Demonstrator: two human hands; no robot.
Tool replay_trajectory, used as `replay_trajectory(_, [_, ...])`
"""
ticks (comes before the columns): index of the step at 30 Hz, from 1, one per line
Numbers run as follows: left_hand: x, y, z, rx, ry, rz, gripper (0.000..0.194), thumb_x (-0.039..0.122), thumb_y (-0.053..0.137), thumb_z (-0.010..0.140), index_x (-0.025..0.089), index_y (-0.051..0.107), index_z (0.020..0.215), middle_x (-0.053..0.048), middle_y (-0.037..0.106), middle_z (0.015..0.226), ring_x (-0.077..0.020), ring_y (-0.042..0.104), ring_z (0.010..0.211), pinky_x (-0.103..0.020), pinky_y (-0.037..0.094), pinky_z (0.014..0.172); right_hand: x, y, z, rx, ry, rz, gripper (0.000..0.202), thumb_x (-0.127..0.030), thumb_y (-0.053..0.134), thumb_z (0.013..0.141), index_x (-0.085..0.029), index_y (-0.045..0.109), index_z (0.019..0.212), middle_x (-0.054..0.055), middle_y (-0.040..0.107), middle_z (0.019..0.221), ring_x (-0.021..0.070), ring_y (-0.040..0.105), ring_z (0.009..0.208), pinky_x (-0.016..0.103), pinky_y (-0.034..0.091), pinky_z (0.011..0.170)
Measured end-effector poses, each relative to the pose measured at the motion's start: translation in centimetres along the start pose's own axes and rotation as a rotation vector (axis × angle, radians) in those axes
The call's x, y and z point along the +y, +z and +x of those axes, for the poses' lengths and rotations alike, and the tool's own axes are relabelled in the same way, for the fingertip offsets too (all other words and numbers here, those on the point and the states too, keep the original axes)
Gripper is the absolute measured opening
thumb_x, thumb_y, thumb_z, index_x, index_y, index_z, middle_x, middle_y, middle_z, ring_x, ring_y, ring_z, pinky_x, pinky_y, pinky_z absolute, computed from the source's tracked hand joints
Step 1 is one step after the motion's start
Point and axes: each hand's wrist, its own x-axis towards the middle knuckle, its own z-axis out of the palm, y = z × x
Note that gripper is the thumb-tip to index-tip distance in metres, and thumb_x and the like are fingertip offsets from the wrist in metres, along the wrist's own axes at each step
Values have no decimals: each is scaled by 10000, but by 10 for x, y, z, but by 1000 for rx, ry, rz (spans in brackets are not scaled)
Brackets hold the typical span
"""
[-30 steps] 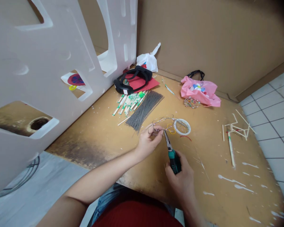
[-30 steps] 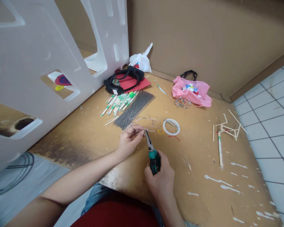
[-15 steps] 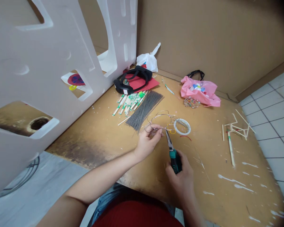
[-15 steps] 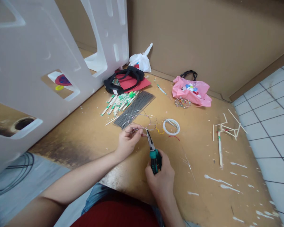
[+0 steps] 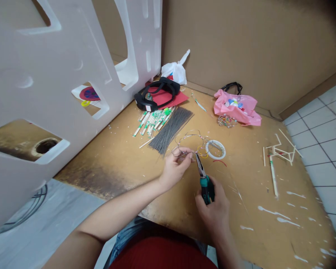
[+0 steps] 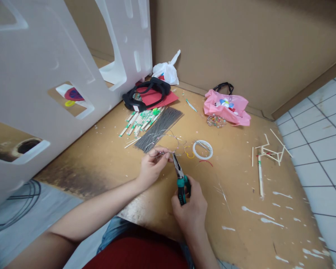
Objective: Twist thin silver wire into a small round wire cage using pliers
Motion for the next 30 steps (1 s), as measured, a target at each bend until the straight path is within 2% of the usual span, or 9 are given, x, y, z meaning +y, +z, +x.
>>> replay_trajectory(7, [-1, 0, -1, -6, 14, -15, 124, 276, 597, 790, 164, 575, 839, 4, 616, 720, -88, 610, 625, -212, 506, 622, -2, 2, -2, 41, -37, -61, 425, -285, 533, 738, -182, 487, 1147, 70, 615, 920, 179, 598, 733, 304, 491, 672])
replay_trajectory(14, [-7, -2, -1, 11, 163, 58, 68, 209, 572, 809, 168, 574, 863, 6, 600, 744, -80, 604, 641, -204, 503, 631, -6, 6, -3, 83, -37, -100, 435, -293, 532, 724, -181, 502, 1143, 48, 620, 880, 159, 604, 681, 276, 487, 617])
replay_trajectory(19, [-9, -3, 0, 66, 243, 158, 72, 175, 583, 799, 174, 597, 870, 2, 605, 753, -83, 598, 677, -201, 497, 652, -11, 9, -4, 80, -42, -111, 434, -281, 541, 703, -190, 512, 1126, 52, 627, 896, 161, 610, 672, 262, 484, 571])
replay_trajectory(25, [-1, 0, 0, 55, 149, -8, 35, 176, 580, 802, 167, 584, 835, 25, 601, 708, -59, 607, 614, -166, 506, 606, -14, 7, -2, 2, -6, 18, 377, -282, 527, 746, -193, 500, 1111, 54, 634, 921, 161, 617, 704, 273, 504, 620])
replay_trajectory(30, [2, 2, 0, 59, 67, -86, 56, 191, 600, 788, 161, 577, 829, 31, 603, 698, -65, 637, 604, -166, 522, 607, -10, 6, -1, 34, 5, 32, 397, -303, 533, 753, -172, 491, 1126, 58, 632, 900, 164, 610, 696, 287, 506, 633])
